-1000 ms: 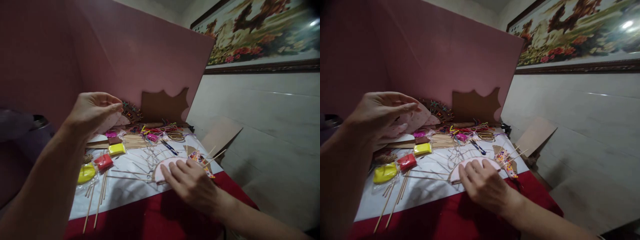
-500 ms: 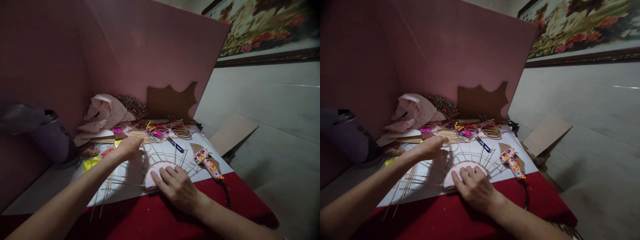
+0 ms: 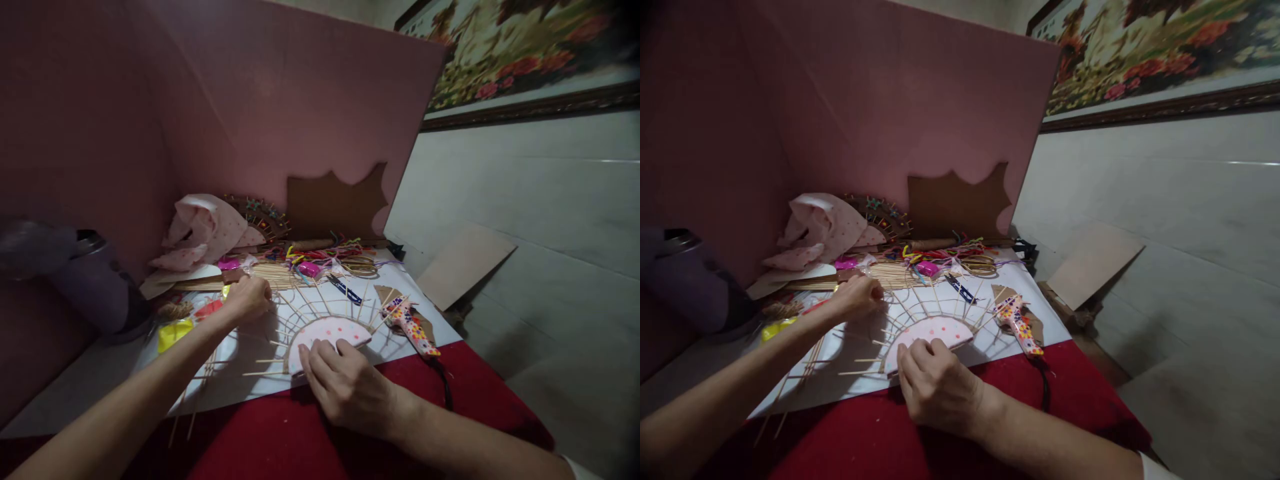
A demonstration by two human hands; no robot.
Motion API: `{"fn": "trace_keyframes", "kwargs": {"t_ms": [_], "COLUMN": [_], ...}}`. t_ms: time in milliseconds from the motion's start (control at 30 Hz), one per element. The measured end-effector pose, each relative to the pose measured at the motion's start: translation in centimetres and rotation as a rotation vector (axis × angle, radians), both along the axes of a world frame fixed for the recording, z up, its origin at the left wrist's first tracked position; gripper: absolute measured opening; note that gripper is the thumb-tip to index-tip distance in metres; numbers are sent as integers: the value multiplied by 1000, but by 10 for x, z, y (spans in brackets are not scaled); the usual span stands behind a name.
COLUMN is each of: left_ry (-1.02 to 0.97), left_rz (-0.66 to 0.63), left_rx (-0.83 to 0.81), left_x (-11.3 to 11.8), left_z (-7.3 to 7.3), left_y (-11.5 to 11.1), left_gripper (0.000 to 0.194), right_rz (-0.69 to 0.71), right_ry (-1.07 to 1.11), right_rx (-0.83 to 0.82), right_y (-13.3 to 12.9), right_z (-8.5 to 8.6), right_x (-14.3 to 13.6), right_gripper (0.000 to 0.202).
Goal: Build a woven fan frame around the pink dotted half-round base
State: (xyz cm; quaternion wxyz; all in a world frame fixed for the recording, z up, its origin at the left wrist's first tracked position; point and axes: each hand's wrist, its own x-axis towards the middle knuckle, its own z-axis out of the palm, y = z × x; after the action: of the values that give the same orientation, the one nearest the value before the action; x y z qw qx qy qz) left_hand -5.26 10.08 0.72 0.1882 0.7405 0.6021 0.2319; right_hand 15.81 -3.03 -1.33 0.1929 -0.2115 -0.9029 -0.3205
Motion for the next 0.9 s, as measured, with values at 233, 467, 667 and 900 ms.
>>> {"fn": "trace_keyframes", "kwargs": {"t_ms": [233, 467, 667, 900], "left_ry": [-372, -880, -741, -396], "left_rz": [-91, -132, -136, -319], "left_rx": [-85, -47, 261, 467], "left_x": [4, -4, -1, -11], "left_z": [17, 30, 26, 11], "left_y": [-14, -46, -73, -105], "left_gripper": [13, 22, 18, 6], "right_rz": [6, -168, -293, -349], "right_ry": [-136, -163, -164, -178], "right_rx": [85, 210, 284, 368], "right_y": [-18, -38, -42, -34], "right_z": [37, 44, 49, 58], "right_x": [39, 100, 114, 123], "right_gripper": [32, 37, 35, 28]}}
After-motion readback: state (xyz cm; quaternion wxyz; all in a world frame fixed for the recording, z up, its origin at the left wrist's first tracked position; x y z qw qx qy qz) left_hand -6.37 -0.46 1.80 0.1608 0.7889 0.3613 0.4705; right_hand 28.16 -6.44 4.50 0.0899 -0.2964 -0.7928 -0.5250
